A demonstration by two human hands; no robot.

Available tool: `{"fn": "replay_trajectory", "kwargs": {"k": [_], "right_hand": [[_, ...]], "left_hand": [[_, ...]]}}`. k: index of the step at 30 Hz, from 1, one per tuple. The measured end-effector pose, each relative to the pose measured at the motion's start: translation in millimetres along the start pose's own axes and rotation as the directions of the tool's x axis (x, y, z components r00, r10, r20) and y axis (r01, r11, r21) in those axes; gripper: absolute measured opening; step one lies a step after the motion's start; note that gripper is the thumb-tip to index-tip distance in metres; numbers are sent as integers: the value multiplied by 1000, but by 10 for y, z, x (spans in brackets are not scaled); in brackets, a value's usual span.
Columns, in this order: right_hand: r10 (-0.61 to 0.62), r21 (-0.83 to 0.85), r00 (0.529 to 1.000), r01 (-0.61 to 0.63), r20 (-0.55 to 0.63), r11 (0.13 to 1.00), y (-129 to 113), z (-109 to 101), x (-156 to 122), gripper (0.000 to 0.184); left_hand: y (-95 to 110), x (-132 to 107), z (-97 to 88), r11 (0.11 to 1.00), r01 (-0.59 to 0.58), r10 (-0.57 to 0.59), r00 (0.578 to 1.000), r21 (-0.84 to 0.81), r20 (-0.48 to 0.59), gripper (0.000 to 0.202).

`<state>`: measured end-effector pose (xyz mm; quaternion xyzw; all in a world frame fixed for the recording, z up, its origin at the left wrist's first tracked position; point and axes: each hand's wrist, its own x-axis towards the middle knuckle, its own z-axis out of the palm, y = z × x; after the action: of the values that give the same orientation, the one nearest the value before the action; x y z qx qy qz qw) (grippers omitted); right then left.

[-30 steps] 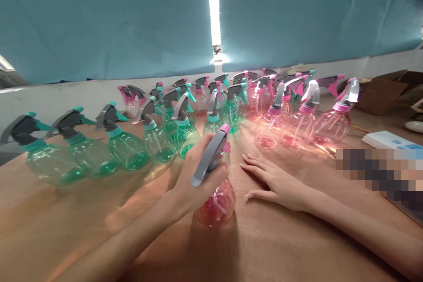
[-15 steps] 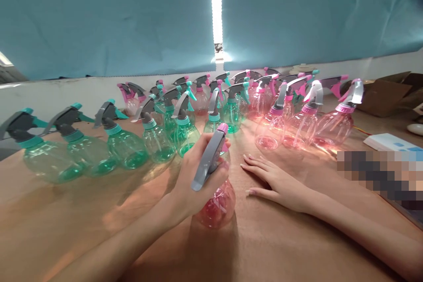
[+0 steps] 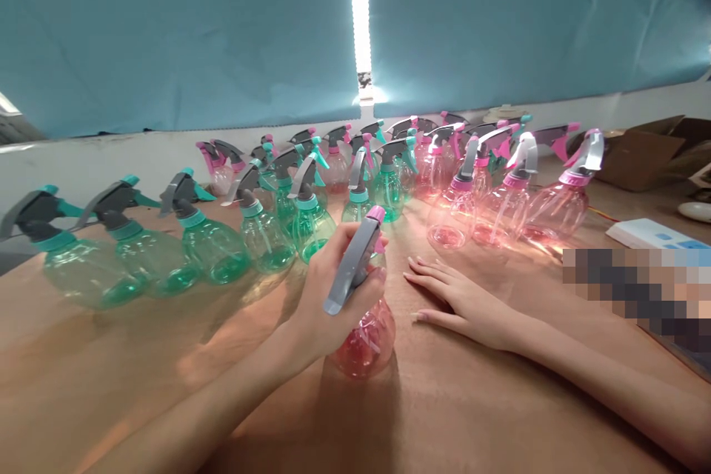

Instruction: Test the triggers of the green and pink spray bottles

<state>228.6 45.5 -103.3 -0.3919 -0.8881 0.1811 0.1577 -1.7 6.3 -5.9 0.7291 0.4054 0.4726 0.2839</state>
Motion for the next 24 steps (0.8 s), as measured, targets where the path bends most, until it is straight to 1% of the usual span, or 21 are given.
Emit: {"fn": "replay_trajectory", "kwargs": {"k": [4,8,17,24], "right_hand": [[-7,7,1000,7,-19,1000,9,3,-4,68],[2,-14,1000,-2,8,1000,-1,-8,2,70],[10,-27,1000,-9,30,1000,5,-4,-3,71],[10,-9,1000,-10,20,1000,14,1,1,71]], "left_hand": [[1,6,1,1000,12,-12,1000,20,-14,18],[-3,7,-3,999,26,-25,1000,35,-11,16],[-13,-6,-6,998,6,-6,1000,64,-2,12],[-51,-19,-6,993,-28,31,999,117,-17,18]]}}
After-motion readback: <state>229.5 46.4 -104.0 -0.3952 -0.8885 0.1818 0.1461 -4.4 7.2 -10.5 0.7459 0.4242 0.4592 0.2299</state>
